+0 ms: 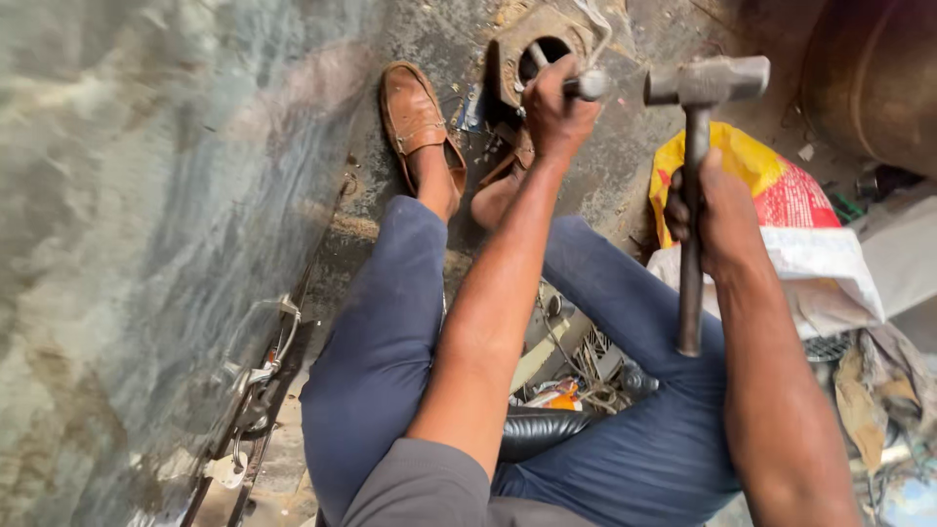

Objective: The person disassembles and repairs a small electric motor part, using a hammer and punch to drive out a component before handling the internal pieces by hand.

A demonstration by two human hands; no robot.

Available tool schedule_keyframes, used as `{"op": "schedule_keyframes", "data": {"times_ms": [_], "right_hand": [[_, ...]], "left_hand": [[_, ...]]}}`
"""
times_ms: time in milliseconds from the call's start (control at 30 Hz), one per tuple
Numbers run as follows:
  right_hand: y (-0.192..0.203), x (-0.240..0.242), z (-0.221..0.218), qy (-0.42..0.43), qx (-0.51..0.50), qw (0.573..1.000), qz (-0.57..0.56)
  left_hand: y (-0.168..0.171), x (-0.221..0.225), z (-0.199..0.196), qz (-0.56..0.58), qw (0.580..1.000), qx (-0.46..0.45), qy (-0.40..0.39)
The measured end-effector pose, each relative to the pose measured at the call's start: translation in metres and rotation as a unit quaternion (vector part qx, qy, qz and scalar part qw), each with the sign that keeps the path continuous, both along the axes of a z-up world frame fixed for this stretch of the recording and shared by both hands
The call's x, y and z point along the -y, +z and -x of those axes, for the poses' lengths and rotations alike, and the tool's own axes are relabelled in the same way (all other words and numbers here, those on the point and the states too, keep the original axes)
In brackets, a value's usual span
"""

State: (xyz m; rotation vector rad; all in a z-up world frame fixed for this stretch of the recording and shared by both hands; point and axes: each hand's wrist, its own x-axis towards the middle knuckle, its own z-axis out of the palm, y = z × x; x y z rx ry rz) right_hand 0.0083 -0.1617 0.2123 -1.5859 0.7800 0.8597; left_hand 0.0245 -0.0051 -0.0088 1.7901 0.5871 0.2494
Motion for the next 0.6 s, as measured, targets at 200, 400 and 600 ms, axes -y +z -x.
{"op": "schedule_keyframes", "data": {"times_ms": [200,400,600], "right_hand": [[-0.114,0.056,0.004,0.084,0.04,0.983,0.161],[-0.246,0.131,0.032,0.27,0.152,0.859,0.407],[-0.287,0.141,0.063,0.181,0.132,0.839,0.496]], "left_hand": [[0.044,0.056,0.0,-0.037,0.982,0.023,-0.183],[0.008,0.1,0.024,0.086,0.955,-0.075,-0.274],[-0.054,0.118,0.049,0.155,0.947,-0.168,-0.226]]}}
